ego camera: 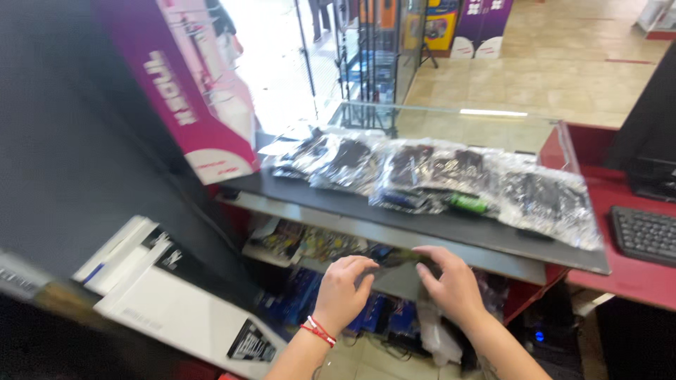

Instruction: The person repeatedly picks up packaged electronic accessories from a glass display counter and hangs them on a wall-mounted display rack. The person handles the items one by one, moving between the counter and the rack to organize the stock.

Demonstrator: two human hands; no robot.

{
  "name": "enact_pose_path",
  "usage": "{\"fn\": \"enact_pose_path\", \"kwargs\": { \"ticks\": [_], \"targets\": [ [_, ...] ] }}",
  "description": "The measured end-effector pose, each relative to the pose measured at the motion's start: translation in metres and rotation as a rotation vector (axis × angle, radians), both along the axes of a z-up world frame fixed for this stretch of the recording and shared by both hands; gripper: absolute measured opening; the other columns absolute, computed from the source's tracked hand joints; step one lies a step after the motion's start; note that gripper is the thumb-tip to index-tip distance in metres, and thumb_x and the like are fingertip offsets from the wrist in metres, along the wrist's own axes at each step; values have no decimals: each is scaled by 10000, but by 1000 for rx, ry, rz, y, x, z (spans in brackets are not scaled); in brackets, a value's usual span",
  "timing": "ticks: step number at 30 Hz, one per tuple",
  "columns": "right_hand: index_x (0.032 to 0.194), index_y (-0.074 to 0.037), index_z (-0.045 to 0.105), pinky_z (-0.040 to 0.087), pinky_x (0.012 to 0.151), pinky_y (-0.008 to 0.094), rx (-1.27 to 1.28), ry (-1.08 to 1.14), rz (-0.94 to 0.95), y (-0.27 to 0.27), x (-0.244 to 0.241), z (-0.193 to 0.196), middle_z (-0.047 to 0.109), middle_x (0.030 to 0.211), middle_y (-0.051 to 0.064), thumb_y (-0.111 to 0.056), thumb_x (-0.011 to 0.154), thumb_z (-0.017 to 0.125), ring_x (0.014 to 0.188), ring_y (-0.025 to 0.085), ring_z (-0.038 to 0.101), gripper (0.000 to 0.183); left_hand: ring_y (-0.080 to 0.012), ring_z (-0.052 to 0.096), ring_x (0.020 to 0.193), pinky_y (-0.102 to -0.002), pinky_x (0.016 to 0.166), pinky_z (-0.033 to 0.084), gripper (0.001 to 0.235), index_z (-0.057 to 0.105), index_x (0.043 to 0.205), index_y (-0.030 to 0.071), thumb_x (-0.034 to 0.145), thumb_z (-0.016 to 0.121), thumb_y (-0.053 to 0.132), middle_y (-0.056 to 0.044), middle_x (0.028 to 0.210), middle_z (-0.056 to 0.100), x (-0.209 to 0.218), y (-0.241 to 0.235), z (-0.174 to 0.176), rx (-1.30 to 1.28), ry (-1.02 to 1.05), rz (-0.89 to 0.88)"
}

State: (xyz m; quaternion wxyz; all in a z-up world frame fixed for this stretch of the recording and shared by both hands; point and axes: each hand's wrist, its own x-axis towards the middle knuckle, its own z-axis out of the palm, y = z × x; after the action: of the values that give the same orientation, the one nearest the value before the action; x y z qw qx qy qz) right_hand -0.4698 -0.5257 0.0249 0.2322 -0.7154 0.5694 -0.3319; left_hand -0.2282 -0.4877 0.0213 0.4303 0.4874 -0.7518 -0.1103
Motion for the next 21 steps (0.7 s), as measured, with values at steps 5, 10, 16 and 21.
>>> {"fn": "enact_pose_path", "kwargs": {
  "ticks": [5,10,16,21],
  "targets": [
    [1269,-232,730,529,1020,393,-41,44,-50,-81,-53,8,741,1302,-21,-258,907,674,1222,206,677,367,-281,703,1003,-421,917,530,198,743,1024,107,845,670,64,-68,1043,765,-57,-79,10,-76,-4,-85],
    [1407,-193,624,422,1152,451,-204,214,-8,-169,-86,-15,643,1437,18,-256,915,681,1346,241,581,499,-275,697,1033,-435,906,504,208,747,1053,144,866,673,92,-50,1088,756,-88,-131,12,-27,-35,-104],
    [1567,-285,409,243,1241,583,-256,593,-30,-248,-97,-57,406,1644,8,-294,826,711,1521,279,366,800,-304,668,1032,-447,947,469,221,738,1069,149,851,707,126,-45,1116,742,-97,-206,16,-114,-70,-101],
    [1509,-345,477,324,1259,483,-73,568,-83,-254,-96,-84,511,1567,-107,-389,861,644,1493,180,434,671,-349,327,1494,-591,1201,162,644,466,1529,143,976,601,444,-137,1602,419,-105,-270,-12,205,-459,-142]
  ]
}}
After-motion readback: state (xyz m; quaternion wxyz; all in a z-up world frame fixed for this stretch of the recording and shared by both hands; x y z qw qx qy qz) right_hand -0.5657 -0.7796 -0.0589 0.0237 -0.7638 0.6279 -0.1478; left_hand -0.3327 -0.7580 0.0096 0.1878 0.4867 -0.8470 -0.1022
